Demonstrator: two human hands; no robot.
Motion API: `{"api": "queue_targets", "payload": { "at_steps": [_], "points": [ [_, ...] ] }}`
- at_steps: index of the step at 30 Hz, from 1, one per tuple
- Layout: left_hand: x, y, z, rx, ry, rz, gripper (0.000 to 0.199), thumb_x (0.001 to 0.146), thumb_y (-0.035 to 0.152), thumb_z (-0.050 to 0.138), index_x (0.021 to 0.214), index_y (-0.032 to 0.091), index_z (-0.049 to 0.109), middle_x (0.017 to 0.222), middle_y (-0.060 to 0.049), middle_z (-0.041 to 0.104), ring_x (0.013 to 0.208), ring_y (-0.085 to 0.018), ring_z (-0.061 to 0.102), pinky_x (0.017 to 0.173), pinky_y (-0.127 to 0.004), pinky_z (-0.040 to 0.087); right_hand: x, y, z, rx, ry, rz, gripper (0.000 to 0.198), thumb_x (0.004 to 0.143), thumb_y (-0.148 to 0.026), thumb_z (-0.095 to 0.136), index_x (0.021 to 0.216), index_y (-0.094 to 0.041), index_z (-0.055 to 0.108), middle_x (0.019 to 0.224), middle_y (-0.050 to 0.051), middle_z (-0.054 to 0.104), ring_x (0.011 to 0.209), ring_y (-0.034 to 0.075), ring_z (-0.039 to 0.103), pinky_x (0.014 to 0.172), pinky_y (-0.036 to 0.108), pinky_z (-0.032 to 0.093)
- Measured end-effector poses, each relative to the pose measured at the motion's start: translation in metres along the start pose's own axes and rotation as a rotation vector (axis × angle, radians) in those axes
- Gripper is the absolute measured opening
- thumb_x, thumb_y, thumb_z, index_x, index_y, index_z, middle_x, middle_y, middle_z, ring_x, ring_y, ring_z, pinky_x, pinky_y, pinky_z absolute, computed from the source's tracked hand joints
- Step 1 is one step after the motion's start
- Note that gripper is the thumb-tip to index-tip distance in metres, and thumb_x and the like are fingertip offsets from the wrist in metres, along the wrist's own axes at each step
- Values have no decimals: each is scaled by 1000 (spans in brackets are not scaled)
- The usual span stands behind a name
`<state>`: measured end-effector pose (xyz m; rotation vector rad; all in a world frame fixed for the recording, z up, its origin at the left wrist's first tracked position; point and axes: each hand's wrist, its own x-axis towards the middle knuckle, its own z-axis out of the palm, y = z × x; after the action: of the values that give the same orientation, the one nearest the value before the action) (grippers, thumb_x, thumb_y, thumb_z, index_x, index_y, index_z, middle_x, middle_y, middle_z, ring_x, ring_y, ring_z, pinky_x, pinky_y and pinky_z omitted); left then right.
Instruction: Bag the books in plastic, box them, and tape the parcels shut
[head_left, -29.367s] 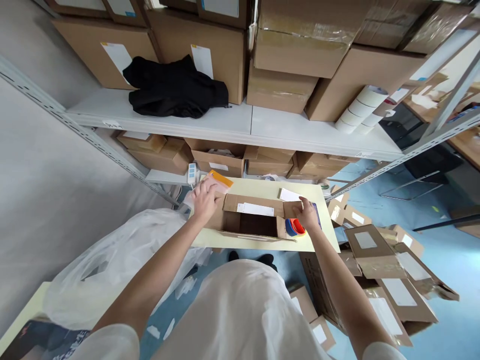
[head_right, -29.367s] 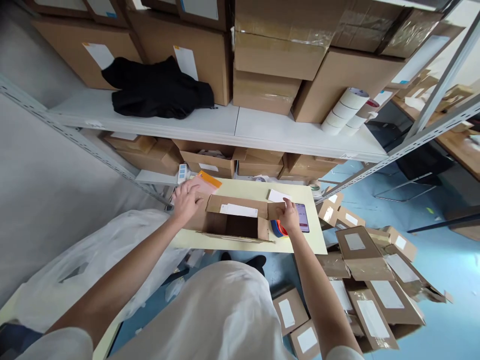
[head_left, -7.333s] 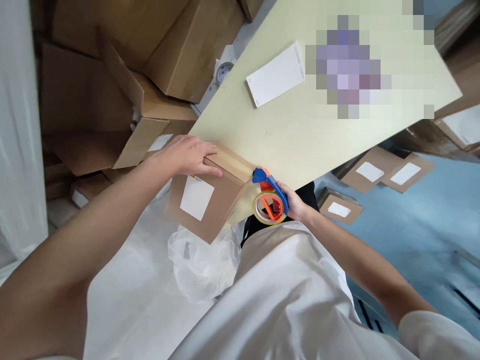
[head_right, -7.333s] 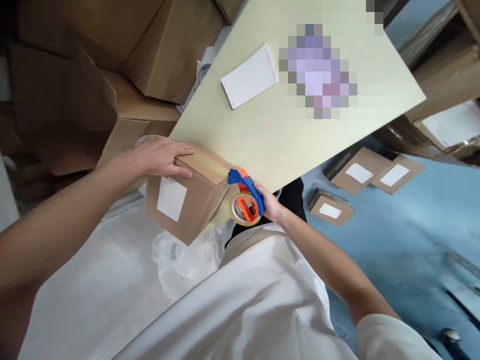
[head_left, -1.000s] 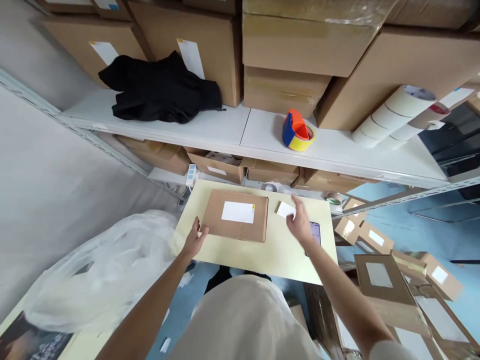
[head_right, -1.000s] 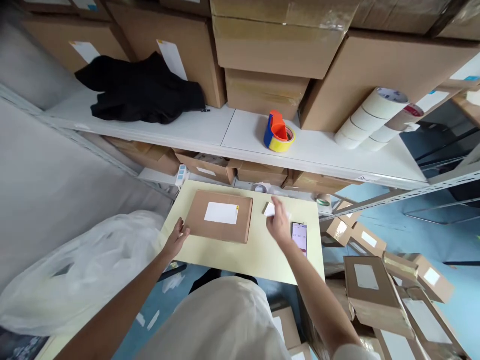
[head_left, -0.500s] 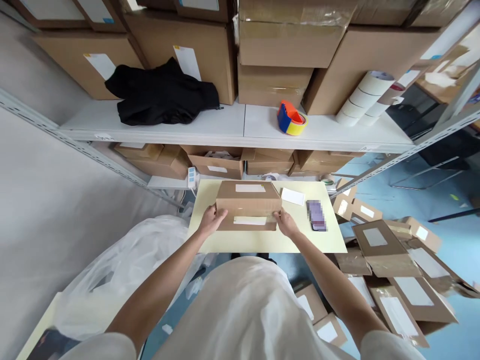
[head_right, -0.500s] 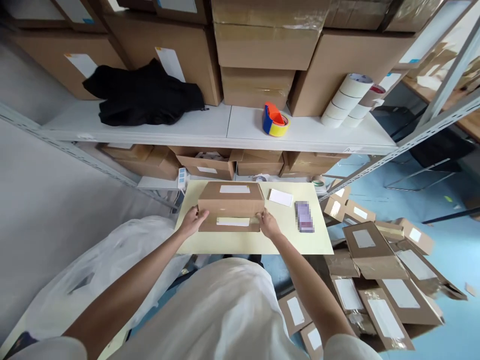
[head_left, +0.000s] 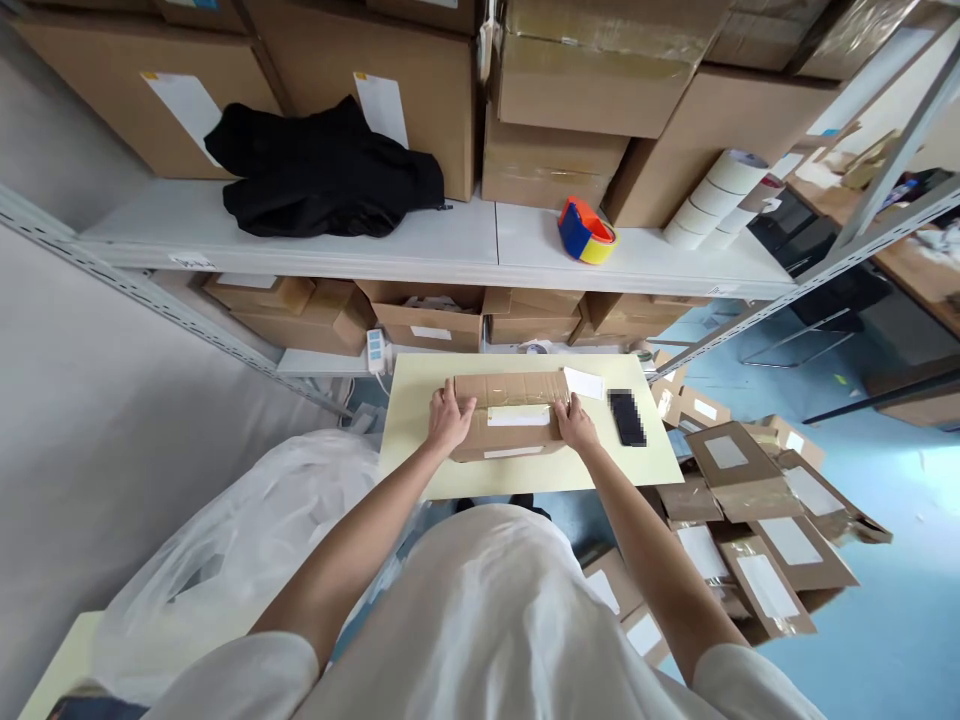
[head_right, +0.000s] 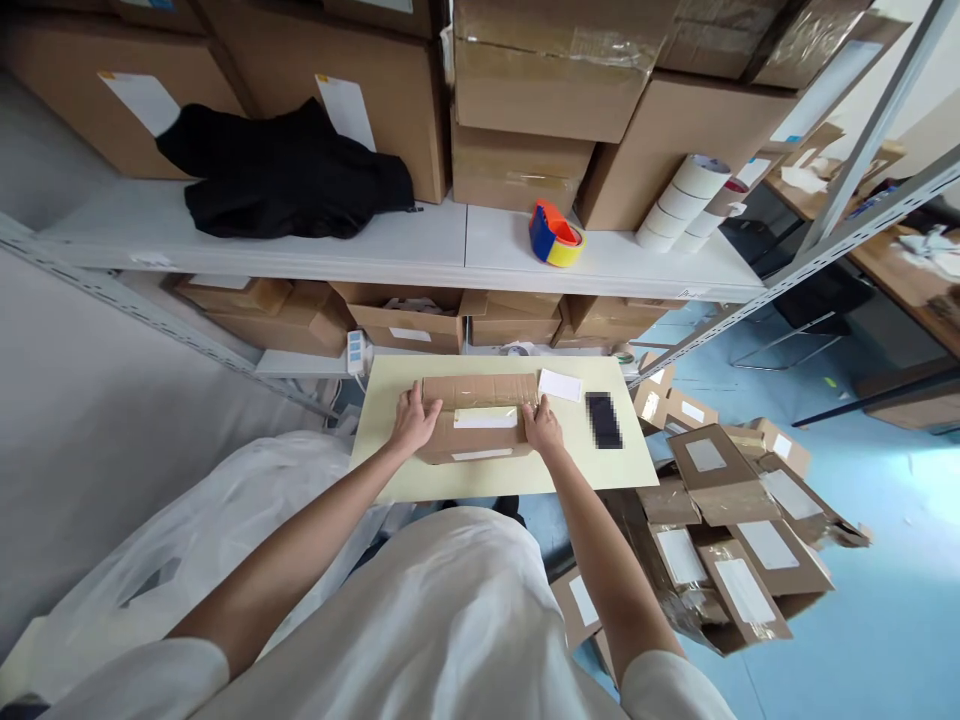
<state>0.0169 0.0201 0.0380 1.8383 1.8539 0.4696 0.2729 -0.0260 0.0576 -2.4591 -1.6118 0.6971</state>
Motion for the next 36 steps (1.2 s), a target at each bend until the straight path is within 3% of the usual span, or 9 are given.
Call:
{"api": "queue_targets", "payload": {
  "at_steps": [3,6,13,17,21,24,26,31,36],
  "points": [
    [-17,1,0,126,7,278,84,84,57,52,150,11,27,156,-24,22,143,-39,21,110,-55,25,-11,5,12,104,34,-5,70,95,-50,30,150,-9,15,142,24,45,129,30,48,100,39,40],
    [-26,1,2,236,-77,419,84,81,61,54,148,15,33,157,-21,19,145,-41,12,111,-62,17,-17,5,22,255,101,-37,74,94,-48,35,151,-7,13,144,24,41,132,31,44,103,41,39],
    [-8,6,0,326,-97,412,83,83,60,51,149,13,32,157,-20,20,146,-40,9,113,-58,18,-5,5,25,409,94,-118,75,93,-48,37,151,-6,16,143,23,42,133,30,42,106,40,37],
    [-11,12,-2,396,-126,347,81,85,60,48,150,17,29,158,-20,18,146,-42,9,109,-69,6,3,42,22,480,106,-132,67,95,-47,31,150,-10,20,138,21,47,122,26,52,101,40,41],
    [-14,29,5,413,-118,288,79,86,58,46,150,15,29,158,-20,17,146,-42,6,109,-70,1,17,111,12,327,91,141,62,97,-48,27,146,-10,31,120,19,60,109,28,60,94,40,44],
    [-11,51,15,430,-124,277,80,86,58,46,150,13,29,159,-20,15,146,-41,4,111,-67,3,36,155,5,152,-29,332,63,97,-50,27,146,-10,31,115,21,64,108,32,61,89,42,44],
    [-7,67,22,436,-130,255,80,85,58,47,150,14,30,159,-19,16,146,-41,5,112,-66,2,51,173,3,88,-110,385,63,97,-51,26,147,-12,30,114,22,65,105,33,63,87,42,44],
    [0,93,34,421,-140,194,77,86,58,46,148,13,33,157,-18,22,146,-40,9,113,-64,4,74,187,7,25,-241,369,64,97,-52,25,147,-12,30,111,22,66,101,33,64,83,42,45],
    [9,109,41,378,-94,164,68,87,54,44,143,15,41,154,-15,32,146,-35,17,116,-57,8,77,187,4,4,-180,276,59,98,-50,25,145,-15,31,106,19,68,93,31,66,78,40,46]
  ]
}}
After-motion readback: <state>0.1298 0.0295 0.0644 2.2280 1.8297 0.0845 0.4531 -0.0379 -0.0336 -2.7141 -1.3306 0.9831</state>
